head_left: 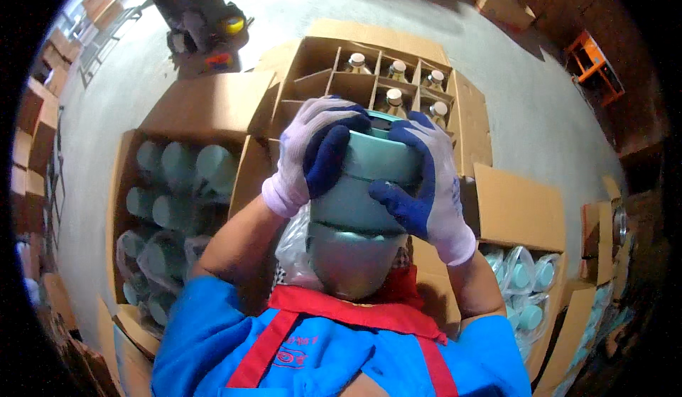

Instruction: The person sits on the warehouse floor and repeatedly packs light green plastic containers into a cardboard box. They pick up a stack of containers, place them into a clear plastic bag, and then place the bag into the box. This process is repeated multiple times throughout the video.

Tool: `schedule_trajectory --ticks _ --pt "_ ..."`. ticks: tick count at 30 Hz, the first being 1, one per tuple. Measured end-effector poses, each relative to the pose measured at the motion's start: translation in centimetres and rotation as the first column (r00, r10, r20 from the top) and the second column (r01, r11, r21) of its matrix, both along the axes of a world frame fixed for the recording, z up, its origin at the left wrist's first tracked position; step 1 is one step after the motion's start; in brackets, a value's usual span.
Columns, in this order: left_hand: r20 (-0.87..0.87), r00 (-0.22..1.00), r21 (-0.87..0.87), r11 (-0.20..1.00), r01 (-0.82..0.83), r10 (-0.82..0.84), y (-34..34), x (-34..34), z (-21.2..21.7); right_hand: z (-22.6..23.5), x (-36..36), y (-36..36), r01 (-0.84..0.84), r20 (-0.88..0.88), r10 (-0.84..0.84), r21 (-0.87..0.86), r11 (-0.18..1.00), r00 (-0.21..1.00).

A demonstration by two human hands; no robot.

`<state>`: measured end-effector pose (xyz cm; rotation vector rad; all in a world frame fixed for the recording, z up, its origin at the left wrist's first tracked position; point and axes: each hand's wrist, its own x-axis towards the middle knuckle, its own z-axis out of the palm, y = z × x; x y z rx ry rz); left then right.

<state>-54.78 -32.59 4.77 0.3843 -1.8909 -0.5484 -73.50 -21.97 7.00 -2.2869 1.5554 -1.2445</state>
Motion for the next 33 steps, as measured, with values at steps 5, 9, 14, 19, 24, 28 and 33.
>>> schedule_trajectory --ticks 5,9,14,19,24,28,33 --pt "0.039 0.999 0.059 0.998 -0.006 0.003 -0.4 0.8 -1.0 1.4 2.0 0.1 0.12 -0.171 -0.127 -0.049 0.992 0.977" --pt "0.018 1.0 0.014 1.0 -0.017 0.016 -0.8 0.5 -1.0 0.8 2.7 -0.1 0.19 -0.196 -0.199 -0.067 0.98 0.96" --pt "0.084 0.996 -0.038 0.999 -0.034 0.037 -0.3 0.5 -1.4 1.3 2.3 0.4 0.173 -0.151 -0.166 0.032 0.984 0.975" --pt "-0.262 0.958 0.311 0.93 0.195 -0.113 -1.0 -0.2 -0.5 2.0 0.2 -0.1 -0.025 0.032 0.023 0.078 0.997 0.999" --pt "-0.576 0.777 0.336 0.794 0.506 -0.252 -3.5 -1.3 -4.4 -0.8 -2.2 -2.0 -0.169 0.659 0.018 0.166 0.972 0.752" --pt "-0.722 0.648 0.364 0.663 0.654 -0.244 -5.3 -2.2 -6.4 -5.1 -1.8 -4.8 -0.249 0.896 0.008 0.114 0.962 0.443" --pt "-0.702 0.71 0.503 0.661 0.557 -0.065 -7.7 -5.1 -10.5 -9.2 -3.8 -7.5 -0.496 0.981 0.174 -0.193 0.847 -0.084"
